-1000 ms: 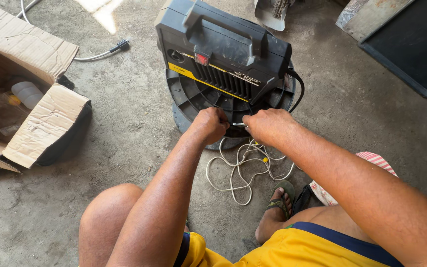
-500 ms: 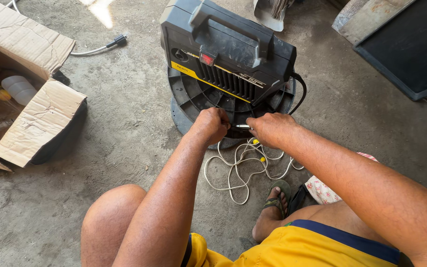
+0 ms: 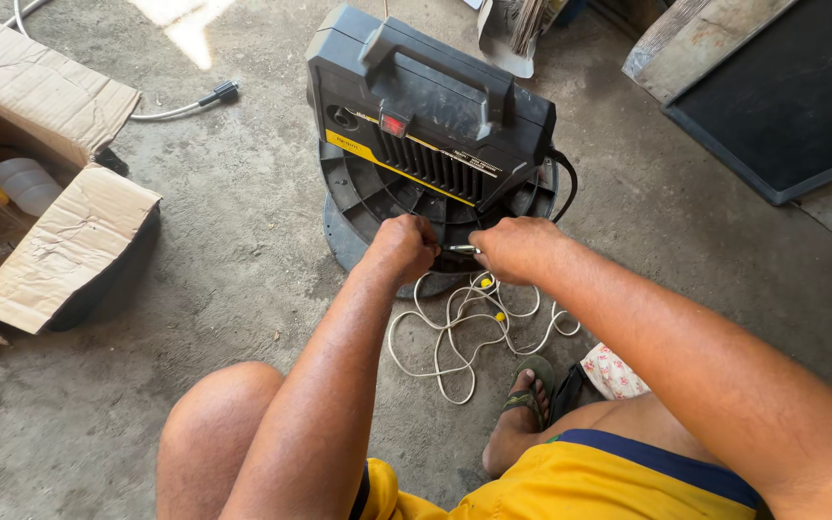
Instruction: The person sits on the floor and uses a utility knife to strip the outer insulation from a black power cable. They then use a screwdriver to adjust the internal terminals of the cable's plug head.
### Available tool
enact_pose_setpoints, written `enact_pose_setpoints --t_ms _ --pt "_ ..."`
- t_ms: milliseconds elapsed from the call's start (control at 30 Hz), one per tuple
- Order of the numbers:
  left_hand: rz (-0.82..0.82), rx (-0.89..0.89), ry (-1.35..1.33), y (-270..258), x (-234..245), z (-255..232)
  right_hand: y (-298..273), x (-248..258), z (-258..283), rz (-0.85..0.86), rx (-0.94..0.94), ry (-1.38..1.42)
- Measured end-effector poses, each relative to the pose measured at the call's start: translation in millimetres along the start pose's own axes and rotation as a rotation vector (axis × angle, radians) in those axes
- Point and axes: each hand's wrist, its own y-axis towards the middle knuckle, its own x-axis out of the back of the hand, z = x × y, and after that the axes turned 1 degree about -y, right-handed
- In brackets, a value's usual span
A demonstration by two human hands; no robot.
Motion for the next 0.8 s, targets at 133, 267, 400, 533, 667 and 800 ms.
enact_pose_setpoints --t_ms 133,267,400,533,667,800 --pt "0.016 -0.024 0.037 3 -3 3 -8 15 14 0.055 -0.040 -0.087" --pt "0.060 0.003 0.074 5 -6 2 -9 22 20 0.127 -0.056 -0.135" --pt "0.107 -0.020 0.143 6 -3 -2 -6 23 22 0.157 -0.078 -0.127" --pt "0.147 0.058 0.096 5 0 -4 -5 10 14 0.106 -0.086 -0.041" --pt "0.162 0.065 0.112 6 0 -6 -8 -8 2 0.024 -0.068 0.052" --pt "0.116 0.002 0.094 5 1 -5 -9 -21 -4 -0.053 -0.060 0.096"
